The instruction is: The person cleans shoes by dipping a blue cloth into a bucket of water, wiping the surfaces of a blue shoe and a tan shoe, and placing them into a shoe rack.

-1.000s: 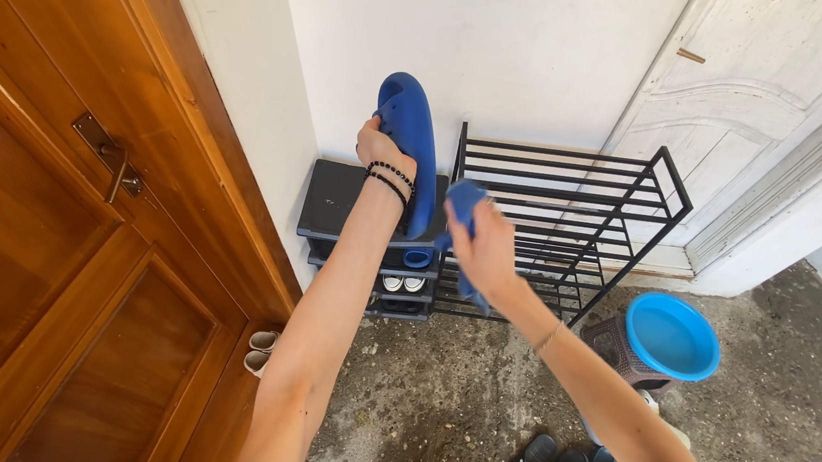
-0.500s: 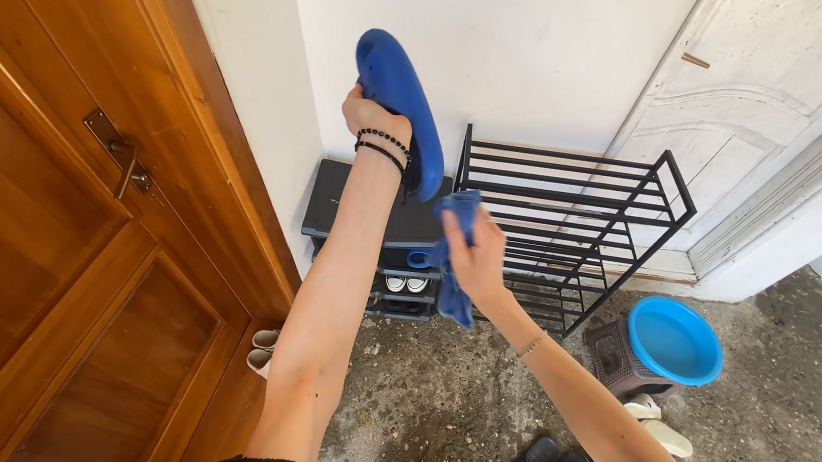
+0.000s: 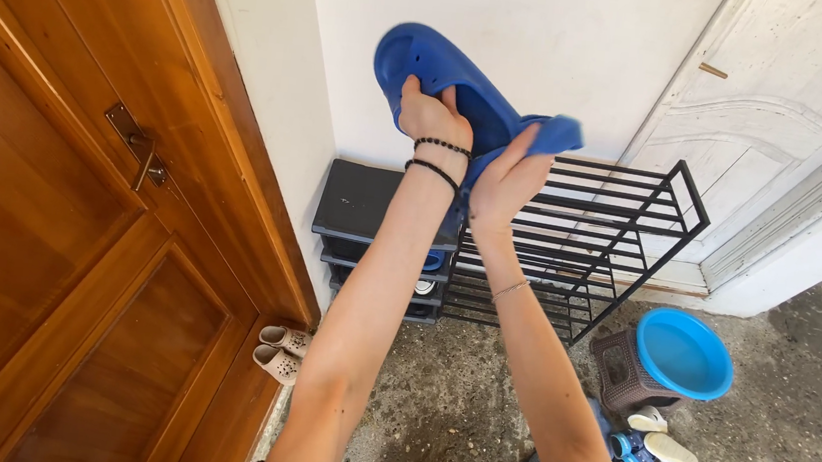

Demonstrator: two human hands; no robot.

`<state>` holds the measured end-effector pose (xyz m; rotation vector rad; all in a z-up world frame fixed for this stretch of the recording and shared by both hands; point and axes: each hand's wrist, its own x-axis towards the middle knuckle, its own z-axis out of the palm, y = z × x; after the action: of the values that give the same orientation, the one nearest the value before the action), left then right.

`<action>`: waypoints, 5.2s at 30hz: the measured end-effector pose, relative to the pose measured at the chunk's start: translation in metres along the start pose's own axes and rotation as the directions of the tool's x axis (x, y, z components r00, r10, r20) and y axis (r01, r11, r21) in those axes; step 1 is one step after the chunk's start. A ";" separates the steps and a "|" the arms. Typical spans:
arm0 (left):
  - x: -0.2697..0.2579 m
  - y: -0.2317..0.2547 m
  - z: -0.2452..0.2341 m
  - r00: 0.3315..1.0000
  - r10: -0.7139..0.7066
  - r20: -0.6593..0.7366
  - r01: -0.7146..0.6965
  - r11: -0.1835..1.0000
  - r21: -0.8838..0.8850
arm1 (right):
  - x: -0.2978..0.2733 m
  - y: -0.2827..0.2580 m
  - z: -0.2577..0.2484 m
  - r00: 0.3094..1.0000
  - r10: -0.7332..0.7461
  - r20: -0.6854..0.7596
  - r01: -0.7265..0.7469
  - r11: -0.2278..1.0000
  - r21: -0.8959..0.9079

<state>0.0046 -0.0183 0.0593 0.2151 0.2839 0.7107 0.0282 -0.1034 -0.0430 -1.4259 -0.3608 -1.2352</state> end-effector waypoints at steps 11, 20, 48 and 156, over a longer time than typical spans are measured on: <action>-0.049 0.023 0.011 0.991 0.127 0.036 -0.131 0.979 0.155 | 0.053 -0.050 -0.045 0.697 0.518 0.496 -0.632 0.771 0.082; -0.037 -0.011 -0.022 0.995 0.053 0.085 -0.069 0.980 0.187 | -0.002 -0.079 -0.050 0.924 0.169 0.344 -0.158 0.986 -0.061; 0.065 0.054 -0.118 0.579 -0.811 0.078 -0.663 -0.413 0.624 | 0.013 0.033 -0.100 -0.210 0.596 0.775 -0.564 0.574 -0.594; 0.294 -0.147 -0.553 0.508 -0.640 -0.577 0.700 -0.084 0.709 | -0.406 0.338 0.009 -0.523 0.728 0.444 -0.850 -0.487 -0.201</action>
<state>0.1257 0.1229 -0.5564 1.0879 0.7907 -0.6490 0.1386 -0.0265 -0.5546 -0.9366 0.5405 0.8394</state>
